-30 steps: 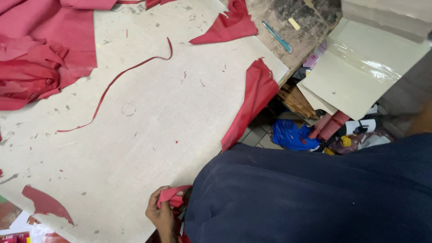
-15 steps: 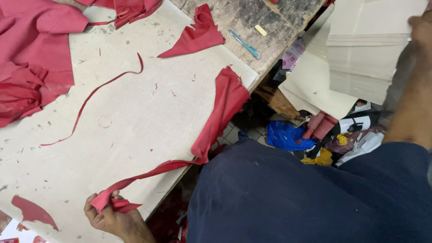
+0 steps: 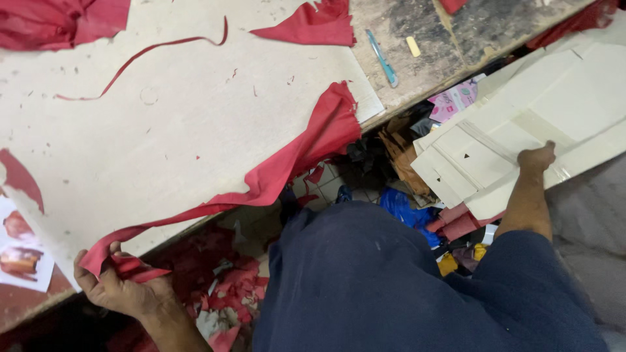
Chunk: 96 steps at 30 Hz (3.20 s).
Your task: The person lays red fabric on a worktable, smooths it, and uses a utility knife to cut along a cardboard template. They remove the template, fold the fabric, and cut additional pieces, leaving cut fabric and scraps on the table.
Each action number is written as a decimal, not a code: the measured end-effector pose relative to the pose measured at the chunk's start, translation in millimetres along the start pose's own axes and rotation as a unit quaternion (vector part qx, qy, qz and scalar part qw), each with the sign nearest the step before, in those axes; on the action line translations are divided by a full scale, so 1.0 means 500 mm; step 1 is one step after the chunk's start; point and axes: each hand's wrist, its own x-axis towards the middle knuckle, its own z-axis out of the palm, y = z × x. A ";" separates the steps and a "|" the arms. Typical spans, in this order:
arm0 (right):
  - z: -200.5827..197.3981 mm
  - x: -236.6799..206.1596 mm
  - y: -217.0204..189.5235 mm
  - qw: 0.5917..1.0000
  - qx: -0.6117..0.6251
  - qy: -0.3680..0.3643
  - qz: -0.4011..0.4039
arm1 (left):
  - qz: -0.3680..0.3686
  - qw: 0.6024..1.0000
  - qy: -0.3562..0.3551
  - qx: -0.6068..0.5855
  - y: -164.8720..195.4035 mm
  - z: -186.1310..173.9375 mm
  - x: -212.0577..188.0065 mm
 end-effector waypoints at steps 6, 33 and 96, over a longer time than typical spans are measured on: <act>0.007 0.046 0.022 0.986 -0.130 0.050 -0.096 | 0.018 0.999 0.011 0.043 0.040 0.008 -0.041; 0.291 -0.831 -0.459 0.605 0.125 -0.516 -0.593 | 0.199 0.975 0.081 0.045 0.134 0.159 0.427; 0.218 -1.032 -0.708 0.542 0.151 -0.542 -0.625 | -0.014 0.502 -0.674 0.542 -0.155 0.261 0.589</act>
